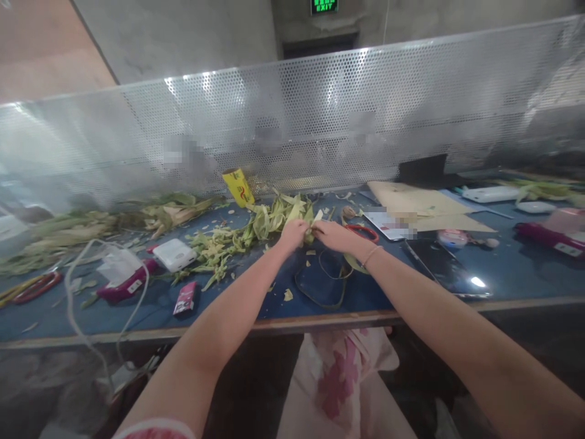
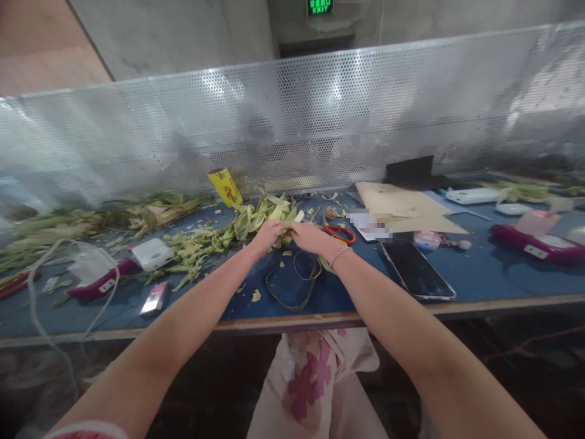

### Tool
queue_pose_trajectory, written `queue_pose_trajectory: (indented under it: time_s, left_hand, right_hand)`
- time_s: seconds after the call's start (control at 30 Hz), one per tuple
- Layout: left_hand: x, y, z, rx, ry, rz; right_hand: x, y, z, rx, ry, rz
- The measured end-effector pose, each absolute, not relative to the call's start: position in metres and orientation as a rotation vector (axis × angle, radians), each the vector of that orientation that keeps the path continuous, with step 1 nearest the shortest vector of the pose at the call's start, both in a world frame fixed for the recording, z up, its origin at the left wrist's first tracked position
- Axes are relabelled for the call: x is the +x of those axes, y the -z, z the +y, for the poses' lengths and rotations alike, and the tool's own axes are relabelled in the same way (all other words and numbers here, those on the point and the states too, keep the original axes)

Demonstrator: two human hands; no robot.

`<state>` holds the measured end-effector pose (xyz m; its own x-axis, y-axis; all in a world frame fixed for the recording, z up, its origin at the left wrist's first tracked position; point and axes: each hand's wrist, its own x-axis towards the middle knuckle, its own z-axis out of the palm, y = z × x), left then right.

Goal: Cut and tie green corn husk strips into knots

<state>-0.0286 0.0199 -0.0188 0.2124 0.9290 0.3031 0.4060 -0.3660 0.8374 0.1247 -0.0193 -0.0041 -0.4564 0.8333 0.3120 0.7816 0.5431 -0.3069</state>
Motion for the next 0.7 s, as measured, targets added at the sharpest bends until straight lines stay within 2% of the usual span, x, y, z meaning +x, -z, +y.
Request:
queue_pose_trajectory:
  time_s: [0.27, 0.5, 0.7]
  left_hand:
    - [-0.030, 0.008, 0.015, 2.082, -0.999, 1.251]
    - [-0.030, 0.003, 0.006, 2.341, -1.002, 1.244]
    - [-0.031, 0.000, 0.000, 2.444, -1.161, 1.178]
  right_hand:
    - [0.126, 0.004, -0.020, -1.243, -0.355, -2.148]
    - [0.127, 0.006, -0.017, -1.304, -0.361, -2.077]
    - [0.127, 0.001, -0.018, -1.223, -0.311, -2.049]
